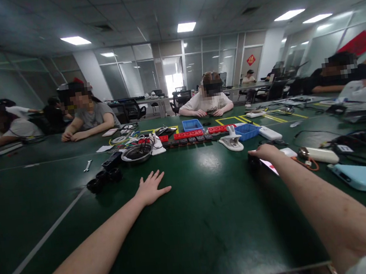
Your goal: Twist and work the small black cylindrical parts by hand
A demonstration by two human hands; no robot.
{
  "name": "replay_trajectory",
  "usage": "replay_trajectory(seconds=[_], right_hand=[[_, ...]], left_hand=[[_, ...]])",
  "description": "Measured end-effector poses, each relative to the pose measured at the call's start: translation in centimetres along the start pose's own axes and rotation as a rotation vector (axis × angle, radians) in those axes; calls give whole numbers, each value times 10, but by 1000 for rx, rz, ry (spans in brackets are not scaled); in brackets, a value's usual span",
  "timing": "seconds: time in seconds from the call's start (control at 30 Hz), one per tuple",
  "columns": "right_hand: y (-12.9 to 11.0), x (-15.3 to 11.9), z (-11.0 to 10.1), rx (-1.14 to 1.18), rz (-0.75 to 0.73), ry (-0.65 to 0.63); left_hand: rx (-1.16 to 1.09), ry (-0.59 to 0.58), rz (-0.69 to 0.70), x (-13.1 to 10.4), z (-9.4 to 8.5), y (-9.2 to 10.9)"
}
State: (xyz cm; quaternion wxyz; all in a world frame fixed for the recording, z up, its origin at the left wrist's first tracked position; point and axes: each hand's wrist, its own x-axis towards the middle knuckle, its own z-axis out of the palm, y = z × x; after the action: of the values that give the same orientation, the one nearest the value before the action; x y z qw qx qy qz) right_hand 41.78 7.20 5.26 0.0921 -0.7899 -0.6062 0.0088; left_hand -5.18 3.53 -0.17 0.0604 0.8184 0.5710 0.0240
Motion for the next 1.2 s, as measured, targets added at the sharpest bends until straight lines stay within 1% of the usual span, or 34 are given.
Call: replay_trajectory(seconds=[0.07, 0.13, 0.23, 0.33, 0.4, 0.5, 0.6, 0.67, 0.7, 0.73, 0.8, 0.83, 0.9, 1.0, 1.07, 1.13, 1.2], right_hand=[[-6, 4, 0, -43, 38, -99], [-12, 9, 0, -81, 62, -162], [-25, 12, 0, -107, 40, -192], [-47, 6, 1, -110, -32, -183], [-72, -2, 3, -98, -114, -186], [-126, -25, 11, -42, -327, -194], [-181, -60, 20, 23, -555, -219], [-205, -87, 24, 55, -681, -229], [-212, -99, 25, 69, -742, -238], [-216, -112, 25, 83, -793, -245], [-212, -131, 22, 133, -887, -268], [-206, -139, 20, 183, -924, -279], [-191, -148, 17, 285, -945, -312], [-168, -151, 16, 440, -876, -389], [-158, -149, 22, 560, -803, -456], [-152, -146, 29, 648, -764, -511], [-149, -143, 35, 668, -770, -519]], left_hand=[[0, -3, -4, 0, 0, 0], [-1, -7, -6, 0, -1, 0], [-5, -12, -7, 0, -1, 0], [-11, -15, -8, 0, -1, 0], [-14, -16, -9, 1, -1, -1], [-16, -17, -13, 1, 0, 0], [-14, -10, -22, 1, 0, 1], [-10, 2, -28, 1, 0, 2], [-8, 9, -30, 1, 0, 2], [-7, 14, -31, 1, 1, 2], [-6, 21, -29, 1, 2, 2], [-6, 22, -27, 1, 3, 2], [-6, 24, -22, 0, 4, 1], [-30, 49, -10, -1, 1, -1], [-60, 101, 24, -3, -5, 2], [-94, 177, 90, -5, -15, 12], [-173, 253, 161, -11, -25, 30]])
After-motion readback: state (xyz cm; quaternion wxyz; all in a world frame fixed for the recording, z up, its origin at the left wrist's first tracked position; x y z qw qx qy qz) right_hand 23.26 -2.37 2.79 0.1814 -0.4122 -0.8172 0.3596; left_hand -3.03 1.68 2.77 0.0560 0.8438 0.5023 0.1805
